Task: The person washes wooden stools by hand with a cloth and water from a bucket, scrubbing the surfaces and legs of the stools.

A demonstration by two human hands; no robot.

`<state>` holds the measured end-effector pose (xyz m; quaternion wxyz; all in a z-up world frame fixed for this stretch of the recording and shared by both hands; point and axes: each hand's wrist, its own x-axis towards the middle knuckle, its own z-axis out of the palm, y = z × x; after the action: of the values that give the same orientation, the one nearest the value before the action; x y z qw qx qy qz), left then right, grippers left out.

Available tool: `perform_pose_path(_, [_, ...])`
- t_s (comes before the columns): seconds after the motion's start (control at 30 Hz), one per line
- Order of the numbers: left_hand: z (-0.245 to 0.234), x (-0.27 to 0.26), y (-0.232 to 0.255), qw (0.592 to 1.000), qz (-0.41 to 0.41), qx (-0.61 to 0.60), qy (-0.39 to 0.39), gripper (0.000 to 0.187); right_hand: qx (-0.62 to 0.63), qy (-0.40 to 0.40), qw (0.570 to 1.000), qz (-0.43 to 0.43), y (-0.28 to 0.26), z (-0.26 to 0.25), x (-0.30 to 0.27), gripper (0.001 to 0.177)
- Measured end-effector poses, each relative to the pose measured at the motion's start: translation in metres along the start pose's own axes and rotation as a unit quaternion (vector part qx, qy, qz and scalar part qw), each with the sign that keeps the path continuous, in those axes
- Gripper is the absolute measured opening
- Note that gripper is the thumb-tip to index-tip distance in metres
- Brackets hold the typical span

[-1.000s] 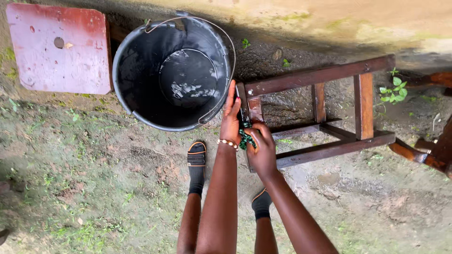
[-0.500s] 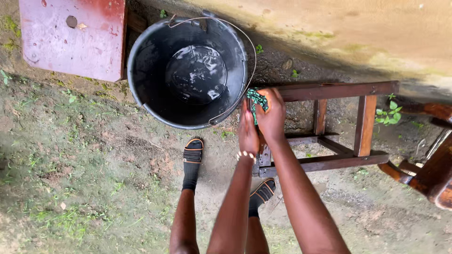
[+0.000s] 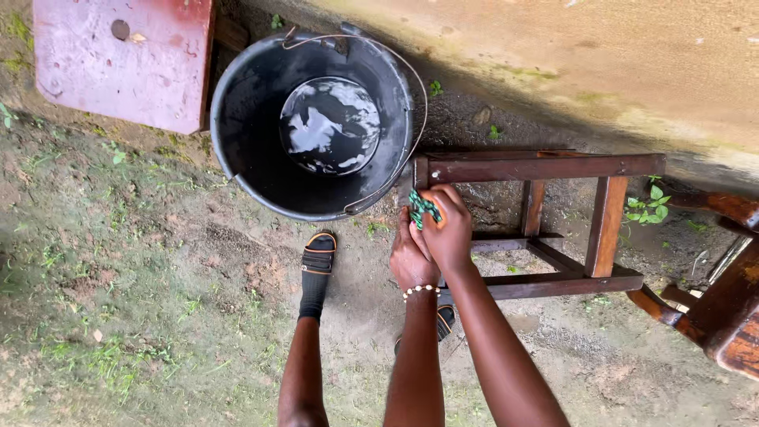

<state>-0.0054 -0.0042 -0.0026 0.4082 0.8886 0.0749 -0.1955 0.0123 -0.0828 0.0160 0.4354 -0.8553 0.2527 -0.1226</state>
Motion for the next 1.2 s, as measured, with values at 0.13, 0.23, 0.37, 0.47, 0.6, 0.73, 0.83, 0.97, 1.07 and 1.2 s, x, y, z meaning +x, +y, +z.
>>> perform_pose_path(0.13, [0.012, 0.001, -0.007, 0.999, 0.000, 0.047, 0.023, 0.050, 0.022, 0.054, 0.998, 0.015, 0.010, 0.020, 0.035, 0.033])
perform_pose_path(0.23, [0.007, -0.006, -0.014, 0.996, -0.034, 0.078, -0.007, 0.055, 0.001, 0.049, 0.999, 0.011, 0.002, 0.009, 0.012, 0.032])
perform_pose_path(0.37, [0.009, 0.000, -0.017, 0.997, 0.039, 0.065, 0.020, 0.059, 0.031, 0.004, 0.999, 0.033, -0.003, -0.002, -0.012, 0.032])
perform_pose_path(0.47, [0.019, 0.001, -0.020, 0.988, -0.088, 0.125, -0.026, 0.051, 0.020, 0.037, 0.999, 0.025, 0.003, 0.012, 0.016, 0.030])
perform_pose_path(0.6, [0.018, -0.013, -0.032, 0.994, -0.017, 0.099, 0.039, 0.048, 0.016, 0.076, 0.997, 0.025, 0.001, 0.022, 0.028, 0.035])
perform_pose_path(0.73, [0.022, 0.001, -0.025, 0.992, -0.046, 0.115, 0.003, 0.057, 0.020, 0.050, 0.998, 0.011, -0.006, 0.003, -0.010, 0.033])
perform_pose_path(0.83, [0.021, 0.001, -0.024, 0.990, -0.055, 0.131, 0.006, 0.055, 0.030, 0.034, 0.998, 0.035, -0.001, 0.004, -0.011, 0.033])
perform_pose_path(0.97, [0.017, -0.008, -0.020, 0.994, -0.047, 0.091, 0.038, 0.052, 0.033, 0.079, 0.996, 0.038, 0.008, 0.029, 0.044, 0.031])
perform_pose_path(1.07, [0.019, -0.006, -0.022, 0.994, -0.027, 0.088, 0.059, 0.052, 0.010, 0.092, 0.995, 0.021, -0.001, 0.022, 0.036, 0.034])
perform_pose_path(1.2, [0.019, -0.005, -0.026, 0.984, -0.099, 0.149, 0.012, 0.052, 0.033, 0.051, 0.998, 0.024, -0.010, 0.004, 0.001, 0.035])
